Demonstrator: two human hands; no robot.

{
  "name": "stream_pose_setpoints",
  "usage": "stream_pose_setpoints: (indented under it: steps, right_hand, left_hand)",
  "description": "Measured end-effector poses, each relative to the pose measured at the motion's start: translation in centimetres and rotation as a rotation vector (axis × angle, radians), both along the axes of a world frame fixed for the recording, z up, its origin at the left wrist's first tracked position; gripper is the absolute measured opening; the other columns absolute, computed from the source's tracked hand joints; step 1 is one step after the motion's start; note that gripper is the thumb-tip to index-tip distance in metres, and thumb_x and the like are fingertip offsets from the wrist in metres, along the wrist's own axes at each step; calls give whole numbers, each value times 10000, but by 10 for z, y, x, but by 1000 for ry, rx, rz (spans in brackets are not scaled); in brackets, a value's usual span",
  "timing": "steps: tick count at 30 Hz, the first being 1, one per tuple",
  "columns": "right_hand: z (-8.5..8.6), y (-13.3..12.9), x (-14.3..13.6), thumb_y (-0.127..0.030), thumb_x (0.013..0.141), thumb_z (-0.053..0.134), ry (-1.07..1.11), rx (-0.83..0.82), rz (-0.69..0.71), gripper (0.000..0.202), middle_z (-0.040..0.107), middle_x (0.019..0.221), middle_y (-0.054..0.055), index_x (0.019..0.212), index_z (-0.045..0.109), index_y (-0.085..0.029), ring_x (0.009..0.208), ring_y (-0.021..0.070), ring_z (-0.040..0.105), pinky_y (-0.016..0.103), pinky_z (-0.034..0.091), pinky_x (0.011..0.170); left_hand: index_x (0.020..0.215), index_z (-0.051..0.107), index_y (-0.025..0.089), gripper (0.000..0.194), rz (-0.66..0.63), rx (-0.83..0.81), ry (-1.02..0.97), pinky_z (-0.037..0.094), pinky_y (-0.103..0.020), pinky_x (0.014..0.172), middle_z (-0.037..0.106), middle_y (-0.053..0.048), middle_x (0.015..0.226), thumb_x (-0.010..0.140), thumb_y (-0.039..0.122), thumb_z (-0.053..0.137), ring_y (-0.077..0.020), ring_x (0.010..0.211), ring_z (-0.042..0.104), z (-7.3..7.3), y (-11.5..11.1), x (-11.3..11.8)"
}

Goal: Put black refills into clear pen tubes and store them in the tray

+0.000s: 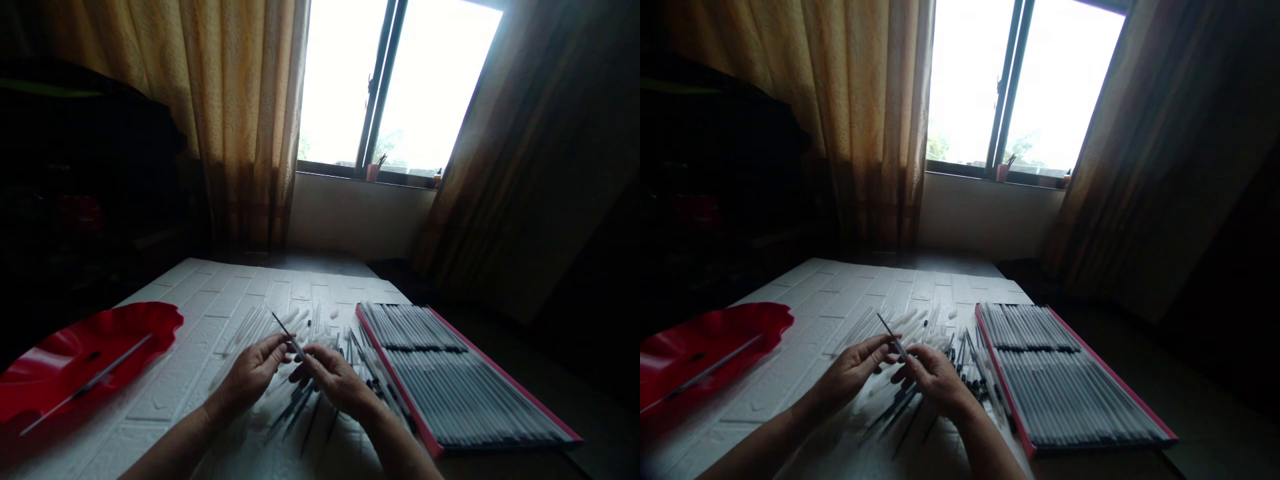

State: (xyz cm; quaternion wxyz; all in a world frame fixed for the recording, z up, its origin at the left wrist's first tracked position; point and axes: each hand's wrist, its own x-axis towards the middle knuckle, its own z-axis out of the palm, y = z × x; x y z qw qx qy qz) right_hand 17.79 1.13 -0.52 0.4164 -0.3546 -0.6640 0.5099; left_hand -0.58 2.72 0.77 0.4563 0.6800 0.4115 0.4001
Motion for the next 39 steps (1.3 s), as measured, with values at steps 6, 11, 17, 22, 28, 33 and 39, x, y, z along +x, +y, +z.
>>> stream_pose_setpoints:
  steps: [6, 11, 17, 22, 28, 33, 39]
  right_hand:
    - [10, -2, 4, -532, 829, 580, 66, 77, -45, 364, 687, 904, 46, 929, 686, -198, 918, 191, 611, 333, 439, 882]
    - [12, 0, 8, -530, 780, 636, 128, 46, -146, 344, 665, 825, 25, 849, 714, -203, 849, 176, 591, 289, 453, 806]
    - [10, 1, 7, -543, 723, 686, 244, -64, -155, 394, 557, 594, -32, 863, 678, -174, 529, 90, 501, 194, 376, 482]
    - [14, -1, 2, -514, 716, 699, 223, -31, -154, 361, 601, 633, -17, 829, 657, -174, 543, 106, 548, 209, 417, 488]
    - [6, 7, 11, -420, 768, 643, 102, 93, -233, 284, 661, 766, 17, 920, 682, -183, 598, 120, 571, 249, 481, 574]
    - [-5, 20, 41, -365, 808, 541, -232, 303, -578, 273, 712, 887, 82, 928, 685, -167, 736, 192, 652, 309, 523, 679]
    - [-2, 22, 65, -309, 814, 485, -493, 349, -754, 283, 712, 949, 102, 939, 696, -167, 811, 220, 659, 351, 502, 776]
  left_hand:
    - [1087, 646, 189, 360, -14, 96, 44, 495, -332, 854, 710, -79, 1051, 824, 421, 568, -248, 983, 650, -2, -1, 0]
    - [1121, 611, 185, 381, -40, 109, 120, 515, -322, 787, 693, -100, 1095, 832, 425, 552, -239, 922, 665, 2, -3, 1]
    - [1149, 583, 211, 372, -153, 112, 133, 496, -328, 830, 697, -95, 1077, 852, 433, 545, -247, 1005, 641, -5, -6, 5]
    - [1136, 550, 194, 439, -237, 15, 12, 493, -280, 697, 690, -41, 827, 852, 528, 528, -186, 757, 654, -12, -9, 13]
    - [1005, 580, 164, 527, -145, -76, -16, 327, -188, 393, 493, 47, 629, 794, 639, 496, -80, 442, 456, -9, -8, 14]
    - [914, 580, 166, 479, -40, -77, -51, 270, -183, 385, 457, 64, 605, 758, 616, 528, -61, 416, 383, -8, -2, 10]
    - [933, 599, 172, 482, -10, -69, -42, 154, -207, 382, 248, 110, 506, 801, 622, 488, -62, 399, 180, -13, 2, 5]
